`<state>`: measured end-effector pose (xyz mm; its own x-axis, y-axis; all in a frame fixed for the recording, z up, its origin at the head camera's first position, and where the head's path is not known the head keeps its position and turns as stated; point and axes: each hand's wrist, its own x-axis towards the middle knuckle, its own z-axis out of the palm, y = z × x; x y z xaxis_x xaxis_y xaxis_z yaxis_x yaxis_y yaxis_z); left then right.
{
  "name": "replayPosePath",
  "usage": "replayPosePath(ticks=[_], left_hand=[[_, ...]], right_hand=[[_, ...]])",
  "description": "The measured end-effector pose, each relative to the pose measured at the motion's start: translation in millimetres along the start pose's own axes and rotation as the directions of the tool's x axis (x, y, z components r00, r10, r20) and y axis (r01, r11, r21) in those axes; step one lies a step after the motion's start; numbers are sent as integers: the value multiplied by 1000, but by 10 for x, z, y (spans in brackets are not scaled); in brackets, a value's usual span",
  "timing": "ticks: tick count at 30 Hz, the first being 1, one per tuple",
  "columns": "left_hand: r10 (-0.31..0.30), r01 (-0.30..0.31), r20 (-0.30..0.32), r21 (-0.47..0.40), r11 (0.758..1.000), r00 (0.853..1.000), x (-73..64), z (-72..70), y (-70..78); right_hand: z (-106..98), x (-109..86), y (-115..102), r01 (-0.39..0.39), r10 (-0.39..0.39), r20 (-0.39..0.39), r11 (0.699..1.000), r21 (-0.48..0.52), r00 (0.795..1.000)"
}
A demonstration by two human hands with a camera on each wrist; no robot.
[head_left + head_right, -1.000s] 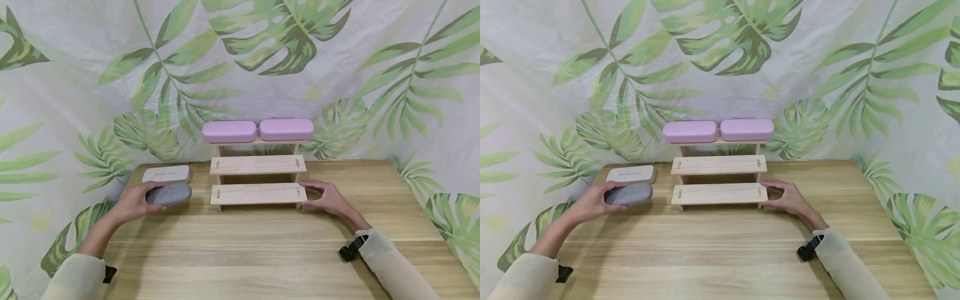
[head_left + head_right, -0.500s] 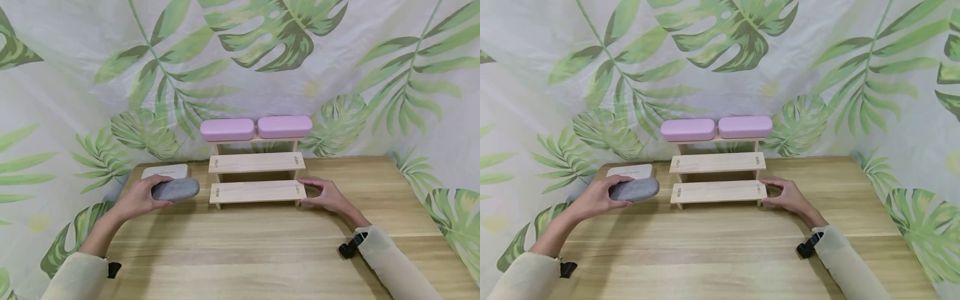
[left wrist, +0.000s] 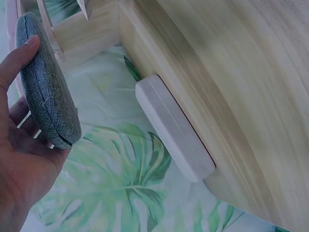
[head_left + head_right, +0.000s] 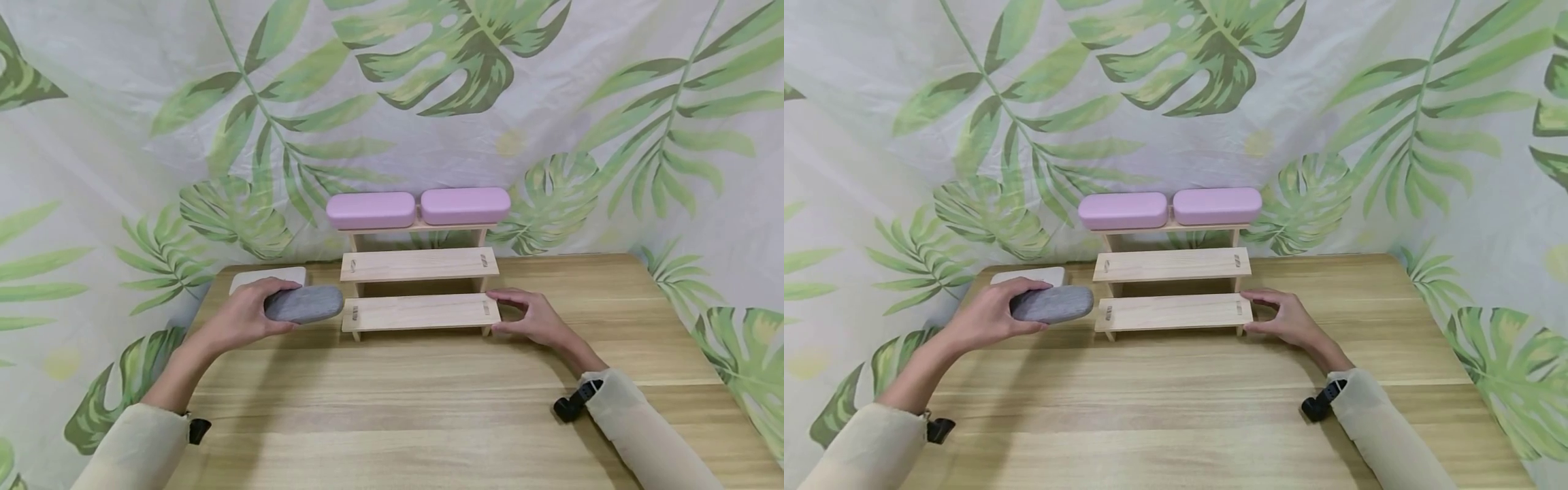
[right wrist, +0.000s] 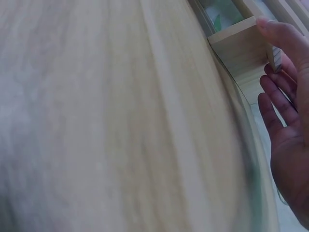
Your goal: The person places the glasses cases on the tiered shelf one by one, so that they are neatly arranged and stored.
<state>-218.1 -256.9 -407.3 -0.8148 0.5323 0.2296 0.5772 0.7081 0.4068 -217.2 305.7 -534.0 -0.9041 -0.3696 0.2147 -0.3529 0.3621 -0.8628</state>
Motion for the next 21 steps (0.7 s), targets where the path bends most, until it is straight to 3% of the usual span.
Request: replayPosePath(ticks=[11, 21], left_hand=[[-1, 1, 17, -8, 1000, 1000, 109, 2, 134], [-1, 1, 21, -17, 1000, 1000, 214, 17, 250]], right_hand=[[0, -14, -38, 20, -20, -6, 999, -41, 1000], [10, -56, -104, -10, 7, -39, 998, -69, 999]])
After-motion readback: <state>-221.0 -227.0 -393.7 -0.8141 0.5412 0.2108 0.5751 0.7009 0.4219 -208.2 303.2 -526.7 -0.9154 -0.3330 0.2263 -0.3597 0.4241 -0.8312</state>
